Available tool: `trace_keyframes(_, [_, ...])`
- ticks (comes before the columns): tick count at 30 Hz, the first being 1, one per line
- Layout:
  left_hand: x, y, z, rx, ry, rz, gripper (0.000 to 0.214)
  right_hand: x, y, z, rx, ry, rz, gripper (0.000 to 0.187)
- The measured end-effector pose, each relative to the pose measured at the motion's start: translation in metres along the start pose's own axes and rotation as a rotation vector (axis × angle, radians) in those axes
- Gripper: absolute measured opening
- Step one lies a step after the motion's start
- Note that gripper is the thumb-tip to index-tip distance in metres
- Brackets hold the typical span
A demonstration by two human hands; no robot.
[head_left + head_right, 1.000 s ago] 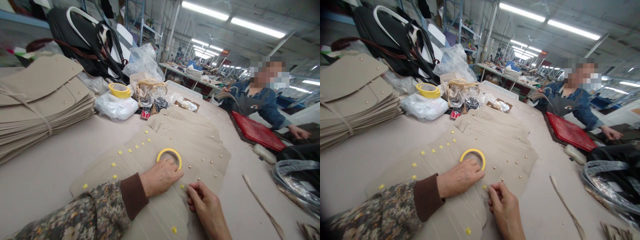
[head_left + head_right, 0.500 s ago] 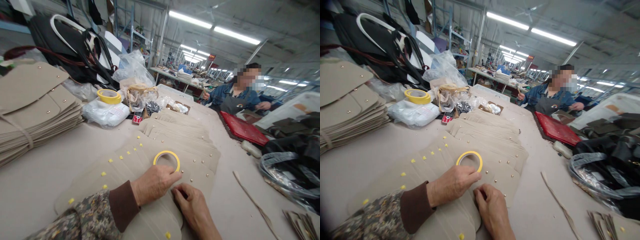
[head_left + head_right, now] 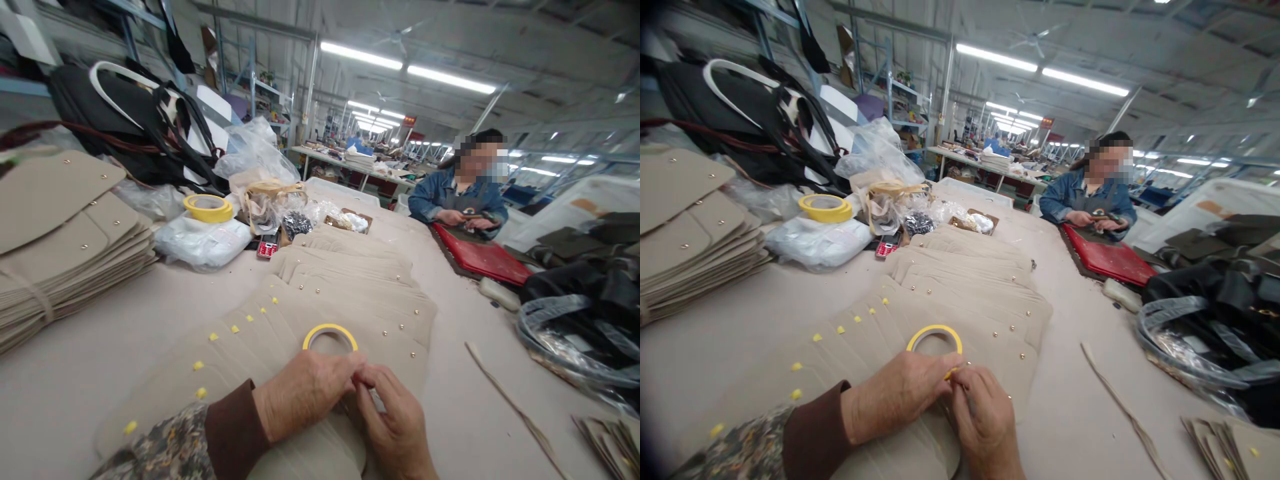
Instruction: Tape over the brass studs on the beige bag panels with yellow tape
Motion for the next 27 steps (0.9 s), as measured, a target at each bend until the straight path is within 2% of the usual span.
trace_keyframes(4, [-0.002, 0.001, 0.001, 0.065, 0.001, 0.084, 0.01, -0.007, -0.001, -0.004, -0.015, 0.084, -0.066, 0.014])
trace_keyframes(6, [-0.001, 0.0, 0.001, 0.072, 0.013, 0.166, 0.007, -0.011, -0.001, -0.007, -0.03, 0.068, -0.096, 0.013])
trace_keyframes(8, [0.001, -0.001, 0.002, 0.053, 0.026, 0.225, 0.006, -0.012, -0.002, -0.008, -0.056, -0.009, -0.087, 0.012])
trace_keyframes(10, [0.001, -0.003, 0.002, 0.017, 0.018, 0.261, 0.006, -0.01, -0.005, -0.009, -0.073, -0.176, -0.021, 0.01])
trace_keyframes(13, [-0.002, -0.006, 0.002, -0.071, -0.013, 0.298, 0.006, -0.009, -0.012, -0.007, -0.08, -0.587, 0.18, 0.021])
trace_keyframes(15, [-0.008, -0.007, 0.001, -0.137, -0.058, 0.307, 0.009, -0.013, -0.014, -0.006, -0.112, -0.813, 0.294, 0.028])
trace_keyframes(17, [-0.012, -0.007, 0.001, -0.166, -0.096, 0.311, 0.012, -0.023, -0.013, -0.004, -0.149, -0.946, 0.356, 0.032])
trace_keyframes(19, [-0.013, -0.009, 0.002, -0.129, -0.067, 0.341, 0.013, -0.034, -0.009, -0.003, -0.148, -1.031, 0.389, 0.036])
trace_keyframes(21, [-0.008, -0.011, 0.003, -0.034, 0.028, 0.384, 0.012, -0.043, -0.006, -0.003, -0.103, -1.068, 0.407, 0.04])
trace_keyframes(24, [-0.001, -0.016, 0.004, 0.102, 0.129, 0.412, 0.006, -0.045, -0.005, -0.003, -0.029, -1.026, 0.365, 0.043])
trace_keyframes(27, [0.001, -0.019, 0.005, 0.136, 0.149, 0.399, 0.006, -0.04, -0.005, -0.004, 0.024, -0.985, 0.252, 0.04])
Point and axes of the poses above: each hand's wrist, its own z-axis towards the middle knuckle, its own y-axis out of the back of the hand, x = y × z, the point moved 2 cm from there along z, towards the middle knuckle, and after that the axes turned 5 degrees about -x, right-handed, at the moved point
